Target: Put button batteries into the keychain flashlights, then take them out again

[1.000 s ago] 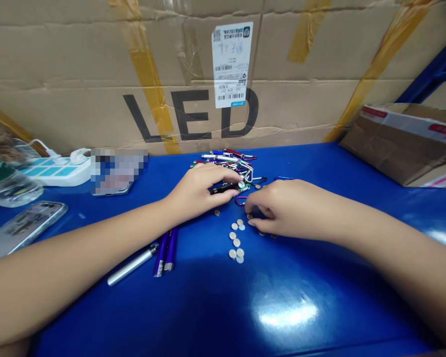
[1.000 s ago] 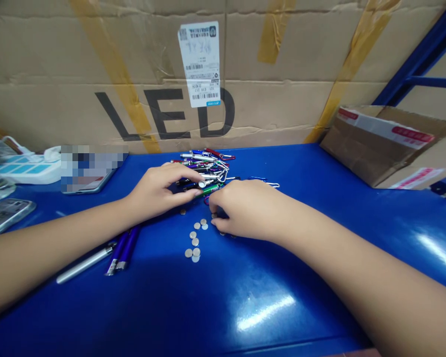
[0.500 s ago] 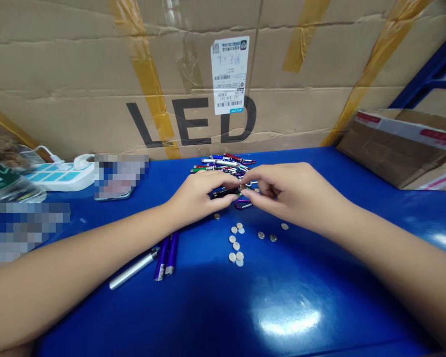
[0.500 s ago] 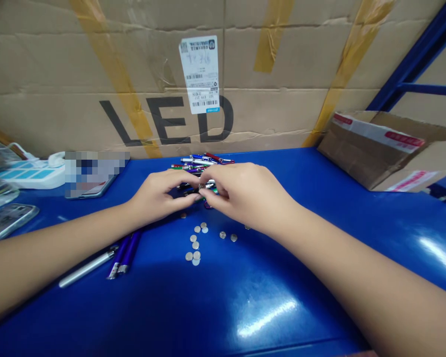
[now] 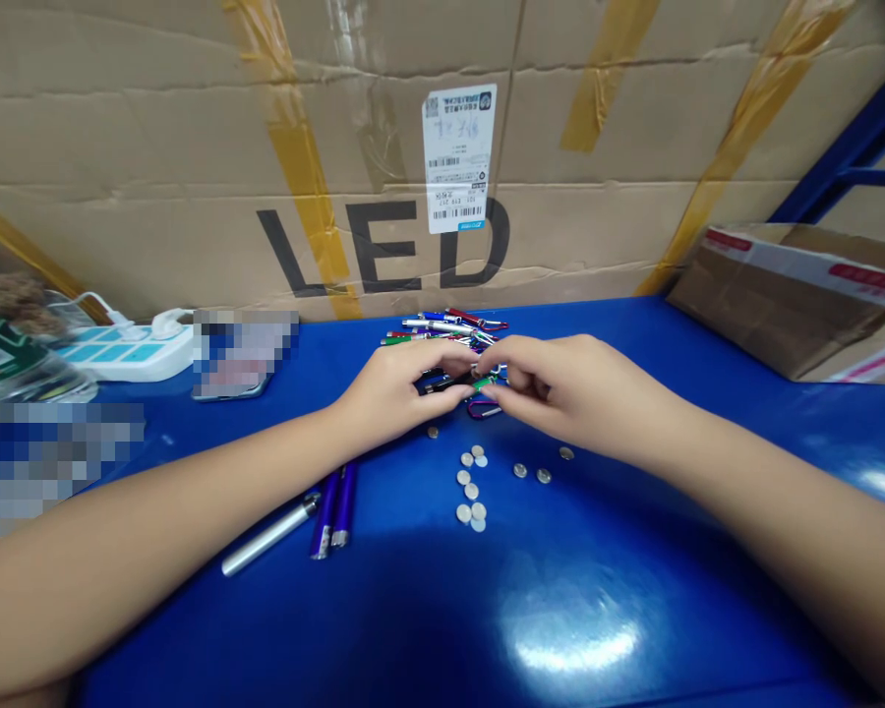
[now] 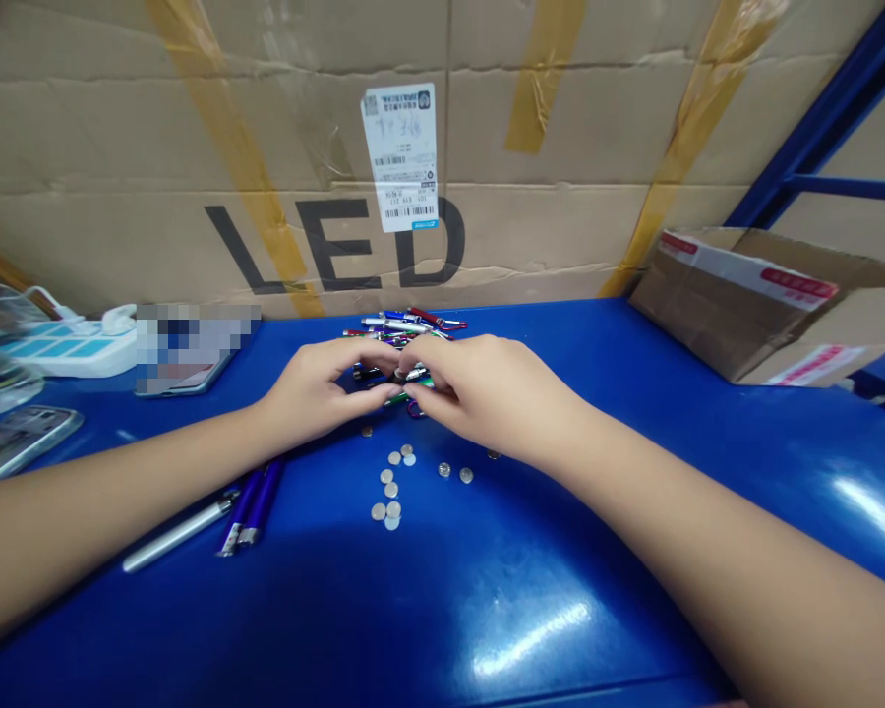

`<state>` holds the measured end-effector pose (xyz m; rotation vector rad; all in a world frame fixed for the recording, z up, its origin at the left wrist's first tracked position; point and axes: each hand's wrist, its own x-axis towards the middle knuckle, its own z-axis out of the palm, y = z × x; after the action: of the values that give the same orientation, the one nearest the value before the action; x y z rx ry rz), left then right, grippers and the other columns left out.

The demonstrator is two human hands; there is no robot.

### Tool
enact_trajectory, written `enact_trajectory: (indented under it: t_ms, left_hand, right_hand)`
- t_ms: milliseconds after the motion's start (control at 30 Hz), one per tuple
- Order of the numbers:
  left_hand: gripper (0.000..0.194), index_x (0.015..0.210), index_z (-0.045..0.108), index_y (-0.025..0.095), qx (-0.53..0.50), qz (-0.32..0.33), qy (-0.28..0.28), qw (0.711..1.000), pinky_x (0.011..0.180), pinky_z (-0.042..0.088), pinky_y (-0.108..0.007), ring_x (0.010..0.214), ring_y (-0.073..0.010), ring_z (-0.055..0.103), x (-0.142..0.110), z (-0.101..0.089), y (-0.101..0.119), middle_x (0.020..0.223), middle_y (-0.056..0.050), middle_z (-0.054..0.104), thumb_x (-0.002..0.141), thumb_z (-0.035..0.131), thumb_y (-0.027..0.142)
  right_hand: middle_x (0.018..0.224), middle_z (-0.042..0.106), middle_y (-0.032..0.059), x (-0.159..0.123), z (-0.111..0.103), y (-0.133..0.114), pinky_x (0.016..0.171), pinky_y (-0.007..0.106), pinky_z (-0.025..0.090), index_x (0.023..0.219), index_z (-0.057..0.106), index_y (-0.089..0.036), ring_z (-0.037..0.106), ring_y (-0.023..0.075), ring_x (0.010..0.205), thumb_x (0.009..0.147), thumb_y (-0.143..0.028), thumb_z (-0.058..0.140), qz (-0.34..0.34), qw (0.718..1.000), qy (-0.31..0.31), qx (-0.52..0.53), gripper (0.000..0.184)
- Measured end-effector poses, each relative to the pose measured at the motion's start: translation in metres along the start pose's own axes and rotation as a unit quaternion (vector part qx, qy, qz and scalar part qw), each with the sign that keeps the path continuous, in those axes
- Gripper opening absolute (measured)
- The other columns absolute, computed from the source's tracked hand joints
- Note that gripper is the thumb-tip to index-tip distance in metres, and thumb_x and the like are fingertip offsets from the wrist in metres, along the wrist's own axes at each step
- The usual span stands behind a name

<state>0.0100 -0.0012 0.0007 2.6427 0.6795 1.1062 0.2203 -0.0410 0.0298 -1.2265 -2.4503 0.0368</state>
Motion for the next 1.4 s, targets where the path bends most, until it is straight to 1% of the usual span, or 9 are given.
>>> enact_trajectory:
  t_ms: [100,267,333,467,600,833,1033,1233,1400]
  left_hand:
    - [0.021,0.101,0.066,0.016,0.003,0.005,0.008,1.000,0.078,0.054,-0.020,0.083,-0.0118,0.069,-0.001,0.000,-0.001,0.091,-0.001,0.074,0.080,0.067,0.018]
    - [0.021,0.100,0.066,0.018,0.007,-0.026,0.016,1.000,0.080,0.055,-0.023,0.084,-0.0127,0.069,-0.001,0.000,-0.002,0.092,0.000,0.073,0.080,0.068,0.020]
    - [0.025,0.105,0.064,0.018,-0.003,-0.057,0.027,0.998,0.079,0.055,-0.024,0.084,-0.0131,0.069,-0.001,0.000,-0.003,0.094,-0.001,0.073,0.080,0.067,0.021]
    - [0.034,0.116,0.058,0.021,-0.047,-0.114,0.055,0.991,0.077,0.056,-0.025,0.083,-0.0130,0.068,0.000,0.000,-0.004,0.098,-0.001,0.071,0.082,0.064,0.021]
    - [0.026,0.109,0.060,0.022,-0.082,-0.145,0.090,0.982,0.075,0.056,-0.027,0.085,-0.0145,0.067,0.001,0.001,-0.005,0.096,-0.002,0.070,0.083,0.062,0.021]
    - [0.027,0.114,0.050,0.020,-0.173,-0.154,0.266,0.936,0.084,0.054,-0.031,0.099,-0.0158,0.064,0.004,0.000,-0.016,0.107,-0.006,0.067,0.088,0.056,0.022]
    - [0.023,0.112,0.048,0.019,-0.166,-0.154,0.288,0.930,0.087,0.055,-0.030,0.101,-0.0150,0.065,0.011,-0.011,-0.025,0.109,-0.008,0.067,0.090,0.053,0.022]
    - [0.023,0.113,0.045,0.020,-0.138,-0.140,0.277,0.941,0.086,0.054,-0.029,0.105,-0.0153,0.063,0.017,-0.019,-0.023,0.110,-0.008,0.066,0.091,0.050,0.022]
    - [0.024,0.113,0.046,0.019,-0.139,-0.140,0.267,0.943,0.082,0.054,-0.027,0.103,-0.0150,0.064,0.017,-0.020,-0.021,0.109,-0.008,0.067,0.090,0.051,0.022]
  right_hand:
    - [0.062,0.059,-0.0031,0.000,-0.004,-0.001,0.052,0.024,0.029,0.106,0.061,-0.021,0.051,0.0125,0.053,0.084,-0.027,0.054,0.008,1.000,-0.003,0.009,0.024]
    - [0.059,0.057,-0.0036,0.002,-0.020,0.015,0.052,0.025,0.034,0.099,0.061,-0.020,0.050,0.0121,0.050,0.088,-0.034,0.051,0.083,0.991,0.105,0.027,0.020]
    - [0.061,0.060,-0.0021,0.003,-0.024,0.028,0.052,0.026,0.035,0.092,0.063,-0.021,0.052,0.0133,0.052,0.087,-0.035,0.052,0.125,0.990,0.066,-0.006,0.019]
    - [0.076,0.068,0.0022,0.003,-0.024,0.052,0.056,0.027,0.039,0.083,0.068,-0.022,0.059,0.0165,0.064,0.081,-0.027,0.058,0.171,0.974,-0.142,-0.049,0.011]
    - [0.078,0.068,0.0023,0.004,-0.019,0.056,0.060,0.028,0.042,0.088,0.068,-0.022,0.060,0.0167,0.067,0.084,-0.025,0.055,0.162,0.977,-0.137,-0.029,0.014]
    - [0.091,0.066,0.0069,0.008,0.010,0.022,0.078,0.032,0.045,0.090,0.066,-0.018,0.059,0.0197,0.087,0.088,-0.024,0.053,-0.028,0.999,-0.027,-0.005,0.014]
    - [0.099,0.067,0.0086,0.008,0.024,-0.005,0.086,0.038,0.045,0.096,0.067,-0.018,0.059,0.0206,0.094,0.091,-0.022,0.051,-0.113,0.993,-0.025,0.013,0.017]
    - [0.096,0.068,0.0094,0.038,0.031,-0.039,0.084,0.036,0.047,0.095,0.070,-0.016,0.061,0.0215,0.090,0.087,-0.022,0.056,-0.125,0.990,-0.055,-0.031,0.017]
    - [0.096,0.070,0.0130,0.068,0.045,-0.070,0.078,0.034,0.047,0.095,0.071,-0.014,0.063,0.0245,0.091,0.085,-0.026,0.058,-0.051,0.997,-0.044,-0.024,0.020]
